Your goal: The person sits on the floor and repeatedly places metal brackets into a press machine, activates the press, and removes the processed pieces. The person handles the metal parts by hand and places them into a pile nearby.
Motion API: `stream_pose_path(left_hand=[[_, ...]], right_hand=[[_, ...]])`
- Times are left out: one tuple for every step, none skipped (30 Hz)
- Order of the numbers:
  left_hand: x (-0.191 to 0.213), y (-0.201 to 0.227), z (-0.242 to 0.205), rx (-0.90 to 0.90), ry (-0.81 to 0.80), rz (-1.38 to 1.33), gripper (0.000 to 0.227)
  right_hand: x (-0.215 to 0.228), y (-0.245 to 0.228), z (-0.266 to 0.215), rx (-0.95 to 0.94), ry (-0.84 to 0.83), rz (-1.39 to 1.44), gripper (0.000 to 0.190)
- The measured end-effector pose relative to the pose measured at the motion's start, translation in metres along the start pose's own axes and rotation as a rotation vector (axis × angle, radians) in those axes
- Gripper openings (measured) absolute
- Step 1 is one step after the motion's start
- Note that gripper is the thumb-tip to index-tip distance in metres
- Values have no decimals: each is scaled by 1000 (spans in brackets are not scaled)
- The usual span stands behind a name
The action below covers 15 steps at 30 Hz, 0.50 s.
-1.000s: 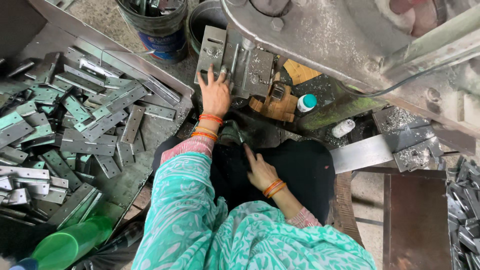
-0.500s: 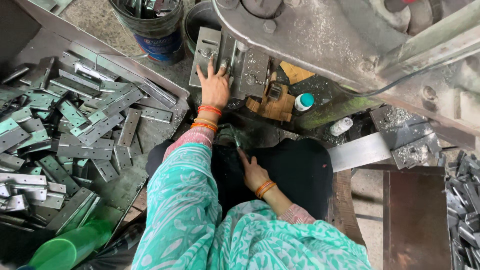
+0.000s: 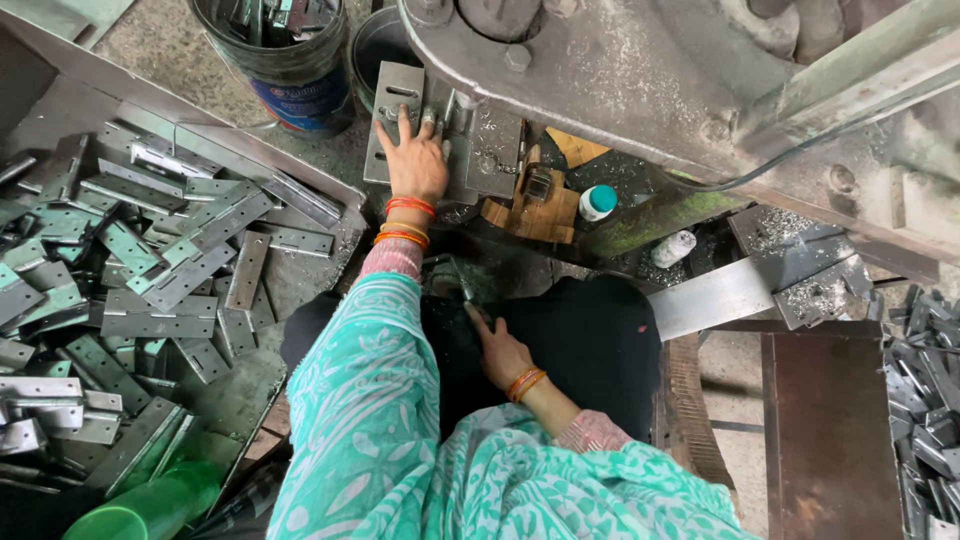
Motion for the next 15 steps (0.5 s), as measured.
stream_pose_path(left_hand=[[3, -3, 4, 7, 24, 3, 43], [5, -6, 9, 5, 22, 14, 41], [0, -4, 3, -3, -1, 17, 40], [-4, 0, -5, -10, -23, 20, 39], [-4, -2, -4, -18, -17, 22, 40], [-2, -3, -3, -25, -12, 24, 40], [1, -3, -1, -30, -3, 26, 40], [3, -3, 3, -42, 12, 24, 40], [3, 0, -2, -56, 17, 18, 40], [3, 4, -9, -71, 22, 12, 40], [3, 7, -16, -87, 12, 17, 39], [4, 12, -26, -103, 1, 21, 37], [7, 15, -33, -122, -4, 30, 36], [16, 20, -45, -163, 35, 80, 34], [25, 27, -57, -215, 79, 128, 32]], right_hand=[[-2, 2, 6, 1, 18, 11, 96], [-1, 3, 13, 2, 35, 21, 96], [-6, 6, 8, 7, 14, 11, 96], [-7, 9, 4, 11, -8, 0, 97], [2, 7, 6, 24, -12, -8, 97], [13, 5, 3, 35, 0, 12, 99], [27, 2, -2, 48, 13, 29, 101], [42, -2, -7, 60, 26, 47, 103], [57, -5, -13, 80, 70, 80, 99], [73, -8, -17, 99, 115, 112, 94], [88, -12, -19, 118, 161, 145, 90], [97, -15, -23, 122, 170, 135, 88], [105, -20, -23, 126, 187, 126, 86], [111, -25, -24, 131, 203, 118, 85], [115, -29, -23, 122, 207, 119, 85]])
Point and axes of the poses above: each hand's wrist, its own z-axis towards the middle knuckle, its own x-axis out of the back of the hand, y = z × x, the point moved 8 cm from there along z, towards the middle knuckle, and after that the axes turned 15 degrees about -x, right-handed, at the moved point
